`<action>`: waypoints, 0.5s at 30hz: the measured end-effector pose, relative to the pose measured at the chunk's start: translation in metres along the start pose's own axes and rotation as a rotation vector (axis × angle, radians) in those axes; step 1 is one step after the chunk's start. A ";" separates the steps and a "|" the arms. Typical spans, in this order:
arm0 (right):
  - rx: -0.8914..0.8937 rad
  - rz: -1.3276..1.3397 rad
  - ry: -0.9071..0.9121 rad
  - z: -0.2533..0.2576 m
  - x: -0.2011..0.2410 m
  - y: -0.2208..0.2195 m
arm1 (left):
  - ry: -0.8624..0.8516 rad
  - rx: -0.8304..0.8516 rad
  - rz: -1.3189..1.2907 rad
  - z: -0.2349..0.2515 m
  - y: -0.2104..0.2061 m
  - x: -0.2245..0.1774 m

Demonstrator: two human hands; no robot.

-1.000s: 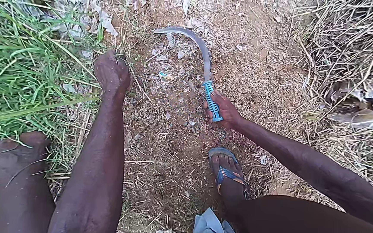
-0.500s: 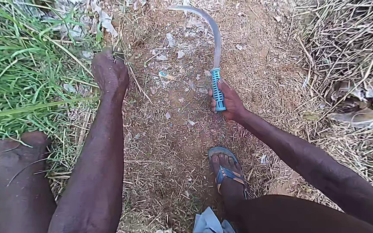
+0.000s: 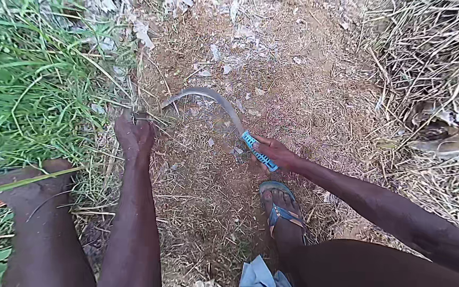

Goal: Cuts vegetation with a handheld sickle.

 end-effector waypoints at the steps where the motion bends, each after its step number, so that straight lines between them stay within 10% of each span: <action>1: -0.053 0.023 0.033 -0.002 0.010 0.008 | 0.045 -0.020 -0.107 -0.015 -0.003 0.019; 7: -0.294 0.219 0.256 0.002 0.048 0.042 | 0.323 -0.119 -0.494 -0.098 -0.023 0.089; 15: -0.276 0.160 0.128 0.020 0.044 0.029 | 0.348 -0.112 -0.573 -0.106 -0.029 0.065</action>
Point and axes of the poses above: each hand's wrist, its own z-axis towards the middle knuckle, its own y-axis out of the back of the hand, x = y × z, the point moved 5 cm from there along z, towards the middle knuckle, and after that the axes turned 3 degrees about -z, right-handed, at the moved point
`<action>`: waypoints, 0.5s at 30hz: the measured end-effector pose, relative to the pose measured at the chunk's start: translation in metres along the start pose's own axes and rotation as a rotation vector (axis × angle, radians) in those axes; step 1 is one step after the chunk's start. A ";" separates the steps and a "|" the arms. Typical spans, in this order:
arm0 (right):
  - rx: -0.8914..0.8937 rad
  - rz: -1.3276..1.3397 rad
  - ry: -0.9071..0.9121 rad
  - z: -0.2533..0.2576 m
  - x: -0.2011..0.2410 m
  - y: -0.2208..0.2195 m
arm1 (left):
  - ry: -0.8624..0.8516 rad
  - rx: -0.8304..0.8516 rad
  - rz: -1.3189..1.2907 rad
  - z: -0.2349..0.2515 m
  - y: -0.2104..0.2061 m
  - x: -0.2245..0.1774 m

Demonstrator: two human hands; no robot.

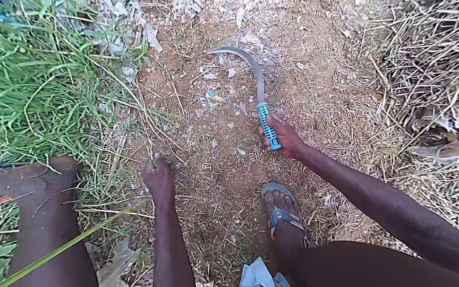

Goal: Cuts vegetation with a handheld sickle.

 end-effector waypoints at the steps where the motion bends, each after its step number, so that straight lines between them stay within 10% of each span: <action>1: 0.033 -0.041 -0.018 -0.003 -0.005 -0.005 | 0.006 0.008 -0.009 0.000 -0.003 -0.003; 15: 0.225 -0.143 -0.094 -0.034 -0.029 0.002 | -0.022 -0.042 0.055 -0.002 0.007 0.002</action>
Point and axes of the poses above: each hand's wrist, its own z-axis towards the middle knuckle, its own y-axis out of the back of the hand, x = y × z, the point moved 5 cm from there along z, towards the middle knuckle, and after that the axes turned 3 degrees about -z, right-handed, at the moved point
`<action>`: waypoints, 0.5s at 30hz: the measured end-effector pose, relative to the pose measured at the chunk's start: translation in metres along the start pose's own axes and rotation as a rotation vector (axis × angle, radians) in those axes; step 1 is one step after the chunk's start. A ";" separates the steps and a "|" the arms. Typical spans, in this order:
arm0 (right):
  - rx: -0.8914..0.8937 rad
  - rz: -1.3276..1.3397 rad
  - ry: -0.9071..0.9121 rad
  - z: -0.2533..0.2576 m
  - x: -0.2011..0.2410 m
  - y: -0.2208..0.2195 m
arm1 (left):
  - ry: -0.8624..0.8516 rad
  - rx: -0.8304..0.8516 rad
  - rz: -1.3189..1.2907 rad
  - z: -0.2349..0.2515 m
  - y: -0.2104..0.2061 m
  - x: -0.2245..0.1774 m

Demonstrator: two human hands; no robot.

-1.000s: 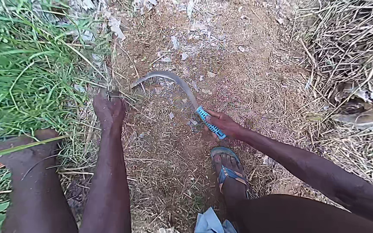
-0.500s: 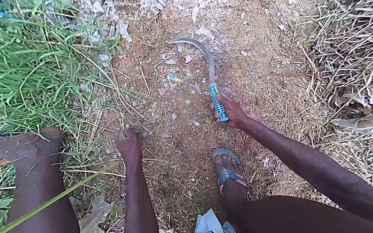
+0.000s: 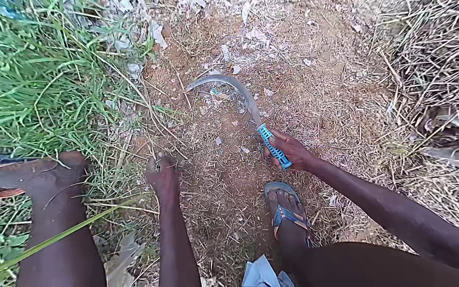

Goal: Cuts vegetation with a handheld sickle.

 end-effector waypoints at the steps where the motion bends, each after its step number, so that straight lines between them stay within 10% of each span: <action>1: -0.027 0.021 0.004 0.001 0.001 0.001 | -0.007 -0.031 -0.001 0.004 0.001 -0.003; 15: 0.001 -0.021 -0.079 0.011 -0.003 -0.033 | -0.070 0.162 0.261 0.047 -0.023 -0.104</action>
Point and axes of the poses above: each hand's wrist, its own z-axis towards the middle knuckle, its own y-axis out of the back of the hand, x = y × z, the point moved 5 cm from there along z, towards the middle knuckle, and after that the axes turned 3 degrees about -z, right-handed, at the moved point
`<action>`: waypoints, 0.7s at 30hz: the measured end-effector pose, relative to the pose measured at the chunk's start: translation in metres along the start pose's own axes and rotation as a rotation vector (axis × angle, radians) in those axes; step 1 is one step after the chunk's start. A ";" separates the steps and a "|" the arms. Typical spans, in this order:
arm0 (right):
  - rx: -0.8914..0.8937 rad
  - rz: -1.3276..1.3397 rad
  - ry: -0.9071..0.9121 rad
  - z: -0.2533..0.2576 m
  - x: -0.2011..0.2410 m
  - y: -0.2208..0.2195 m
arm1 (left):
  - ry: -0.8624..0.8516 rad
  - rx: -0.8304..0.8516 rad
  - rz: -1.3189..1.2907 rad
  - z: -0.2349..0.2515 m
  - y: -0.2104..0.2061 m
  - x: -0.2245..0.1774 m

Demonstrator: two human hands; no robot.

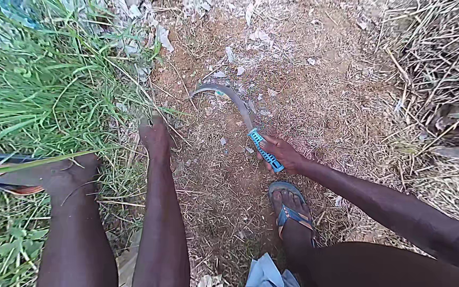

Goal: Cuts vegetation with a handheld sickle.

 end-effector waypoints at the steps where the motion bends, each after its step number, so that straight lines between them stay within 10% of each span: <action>1: 0.024 -0.023 0.004 0.000 -0.001 -0.003 | -0.002 0.020 0.016 0.005 -0.003 -0.006; 21: 0.196 -0.259 0.069 -0.016 -0.016 -0.012 | -0.060 0.004 0.373 0.068 -0.012 0.035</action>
Point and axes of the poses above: each hand's wrist, its own z-axis towards the middle knuckle, its own y-axis out of the back of the hand, x = y × z, the point moved 5 cm from there along z, towards the middle knuckle, and after that the axes turned 3 degrees about -z, right-handed, at the moved point
